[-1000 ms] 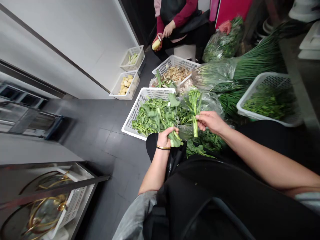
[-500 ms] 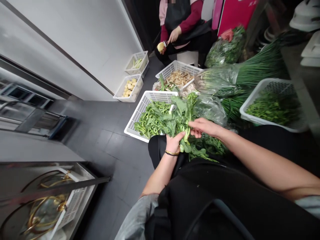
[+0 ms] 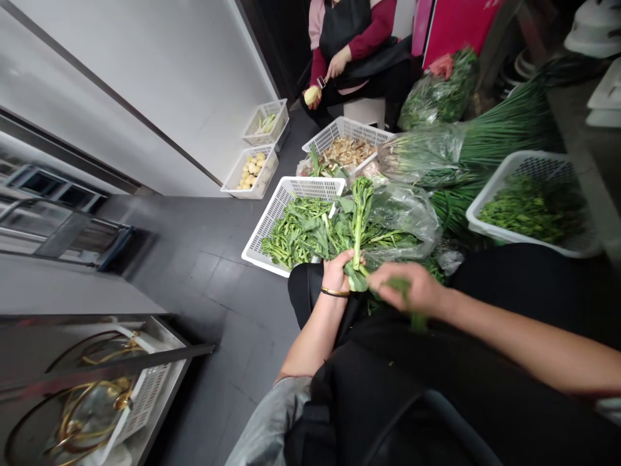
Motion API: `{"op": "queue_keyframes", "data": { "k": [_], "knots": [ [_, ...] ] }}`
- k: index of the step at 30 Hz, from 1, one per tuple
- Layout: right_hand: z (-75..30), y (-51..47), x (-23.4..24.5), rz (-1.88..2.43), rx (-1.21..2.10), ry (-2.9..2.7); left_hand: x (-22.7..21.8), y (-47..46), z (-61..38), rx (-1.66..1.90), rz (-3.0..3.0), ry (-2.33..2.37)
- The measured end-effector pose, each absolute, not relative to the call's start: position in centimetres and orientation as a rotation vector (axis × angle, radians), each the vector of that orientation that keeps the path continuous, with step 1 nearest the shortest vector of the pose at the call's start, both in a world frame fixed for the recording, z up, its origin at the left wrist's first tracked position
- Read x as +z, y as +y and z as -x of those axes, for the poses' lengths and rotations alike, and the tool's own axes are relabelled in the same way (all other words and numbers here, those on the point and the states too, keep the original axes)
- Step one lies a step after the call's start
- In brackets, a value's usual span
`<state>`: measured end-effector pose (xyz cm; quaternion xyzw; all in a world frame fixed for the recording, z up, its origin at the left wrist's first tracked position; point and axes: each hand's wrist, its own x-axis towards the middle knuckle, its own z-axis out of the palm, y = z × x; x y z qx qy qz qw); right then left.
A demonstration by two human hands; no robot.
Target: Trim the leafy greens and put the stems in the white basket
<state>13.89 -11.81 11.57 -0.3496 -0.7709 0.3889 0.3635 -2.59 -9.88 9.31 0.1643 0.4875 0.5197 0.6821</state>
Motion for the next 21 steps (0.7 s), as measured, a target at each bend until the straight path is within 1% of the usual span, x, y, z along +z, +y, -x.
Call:
{"op": "queue_keyframes", "data": {
  "k": [3,4,5,6,7,10,11,12,14,16,17,19,21],
  "knots": [
    [-14.9,-7.7,12.0,1.197,1.433,-1.590,9.1,-10.3,3.0,1.101,-0.440,1.045],
    [-15.0,-6.4,12.1,1.234,1.530,-1.537,9.0,-10.5,2.9,1.092,-0.464,1.034],
    [-14.9,-5.4,12.1,1.257,1.558,-1.538,9.0,-10.6,2.8,1.093,-0.479,1.031],
    [-14.7,-4.7,12.1,1.291,1.485,-1.595,8.9,-10.7,2.7,1.099,-0.483,1.032],
    [-14.3,-4.4,12.2,1.336,1.307,-1.705,8.9,-10.7,2.5,1.105,-0.473,1.039],
    [-12.7,-5.6,12.1,1.431,0.594,-2.015,8.7,-10.5,2.0,1.134,-0.378,1.061],
    [-12.2,-6.5,12.0,1.420,0.443,-2.088,8.7,-10.4,1.9,1.148,-0.345,1.065],
    [-11.9,-7.5,11.8,1.370,0.367,-2.154,8.6,-10.2,1.9,1.161,-0.321,1.068],
    [-12.0,-9.6,11.0,1.151,0.376,-2.287,8.6,-9.9,2.2,1.160,-0.293,1.073],
    [-13.2,-11.3,9.7,0.986,0.461,-2.384,8.7,-9.5,2.8,1.132,-0.301,1.069],
    [-14.2,-11.8,8.9,1.006,0.541,-2.402,8.8,-9.4,3.1,1.132,-0.323,1.065],
    [-16.8,-12.1,7.3,1.194,0.695,-2.402,8.9,-9.2,3.7,1.188,-0.395,1.072],
    [-19.2,-11.1,6.4,1.353,0.776,-2.415,8.9,-9.4,3.9,1.269,-0.484,1.095]
  ]
}}
